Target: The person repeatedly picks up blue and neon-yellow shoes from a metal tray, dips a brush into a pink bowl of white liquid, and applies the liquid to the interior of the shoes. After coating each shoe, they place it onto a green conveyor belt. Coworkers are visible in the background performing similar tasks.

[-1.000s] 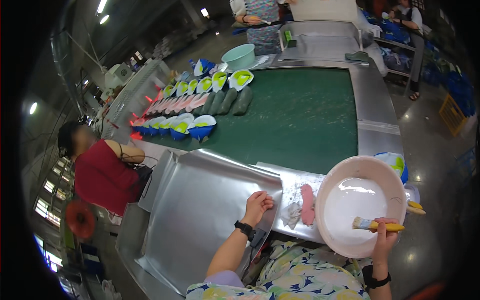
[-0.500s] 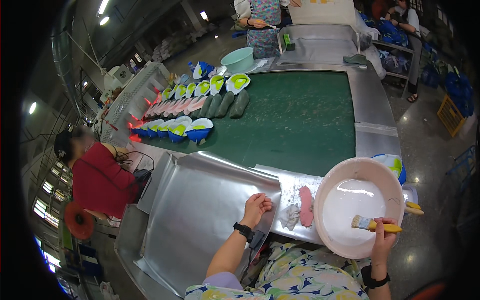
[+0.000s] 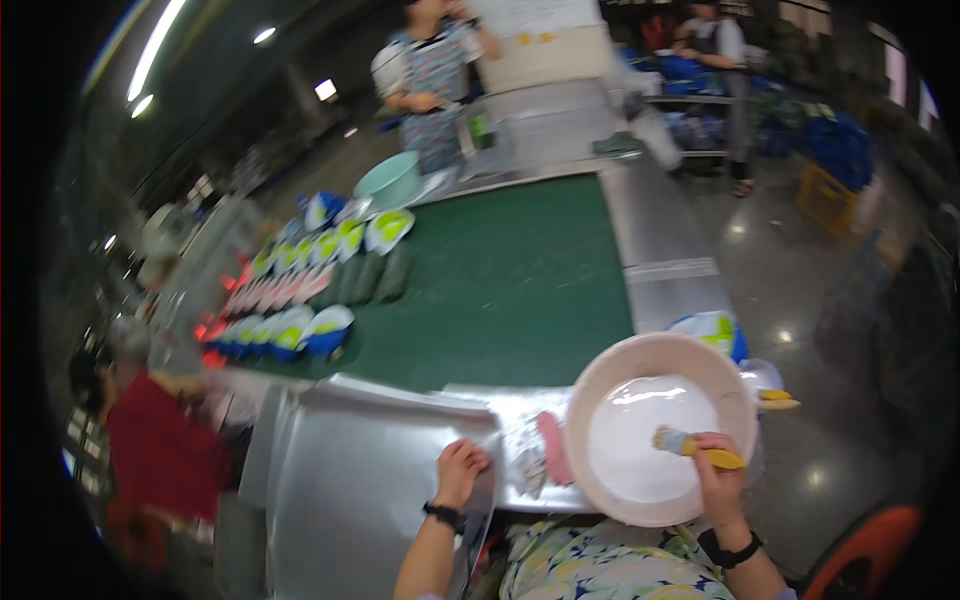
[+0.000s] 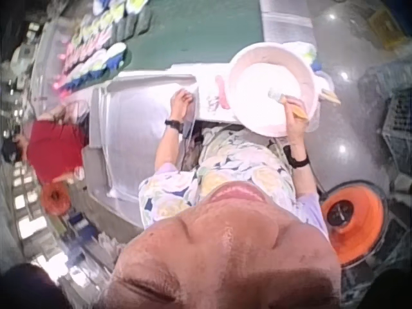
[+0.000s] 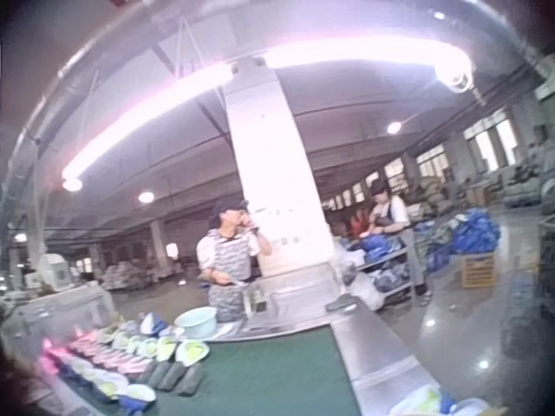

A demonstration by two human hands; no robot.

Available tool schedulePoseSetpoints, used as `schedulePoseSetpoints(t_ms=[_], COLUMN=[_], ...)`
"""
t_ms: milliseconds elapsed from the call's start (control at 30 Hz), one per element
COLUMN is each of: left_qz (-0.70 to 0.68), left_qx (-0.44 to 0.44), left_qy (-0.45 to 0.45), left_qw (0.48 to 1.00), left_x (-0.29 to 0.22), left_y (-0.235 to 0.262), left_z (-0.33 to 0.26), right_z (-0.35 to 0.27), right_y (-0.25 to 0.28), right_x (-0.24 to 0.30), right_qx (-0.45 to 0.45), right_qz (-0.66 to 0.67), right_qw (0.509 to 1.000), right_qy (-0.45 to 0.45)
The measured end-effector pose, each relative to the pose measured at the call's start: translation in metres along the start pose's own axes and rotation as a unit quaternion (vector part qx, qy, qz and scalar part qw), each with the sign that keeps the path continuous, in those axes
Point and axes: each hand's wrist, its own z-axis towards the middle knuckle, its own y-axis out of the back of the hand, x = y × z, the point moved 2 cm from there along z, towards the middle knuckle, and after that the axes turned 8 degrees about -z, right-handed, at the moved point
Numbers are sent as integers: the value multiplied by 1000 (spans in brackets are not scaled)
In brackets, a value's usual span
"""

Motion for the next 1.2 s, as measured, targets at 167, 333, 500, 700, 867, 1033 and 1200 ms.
schedulePoseSetpoints(t_ms=[167, 333, 500, 700, 867, 1033, 1200], left_qz=[-17, -20, -28, -22, -21, -28, -29], left_qx=[-2, 1, 7, 0, -3, 7, 5], left_qy=[-3, 6, 9, 6, 1, -1, 2], left_qw=[1000, 1000, 1000, 1000, 1000, 1000, 1000], left_x=[-9, -3, -3, -3, -4, -4, -4], left_y=[5, -1, 1, 3, 0, 2, 0], left_z=[-6, 0, 2, 3, -1, 0, -2], right_z=[5, 1, -1, 0, -1, -1, -3], right_y=[-3, 4, 2, 2, 3, 2, 2], right_x=[12, 10, 12, 10, 10, 7, 4], right_qx=[34, 33, 28, 35, 36, 34, 30], right_qz=[13, -20, -2, -13, -18, -5, -6], right_qw=[999, 999, 998, 998, 997, 998, 998], right_qy=[-27, -37, -50, -51, -59, -61, -60])
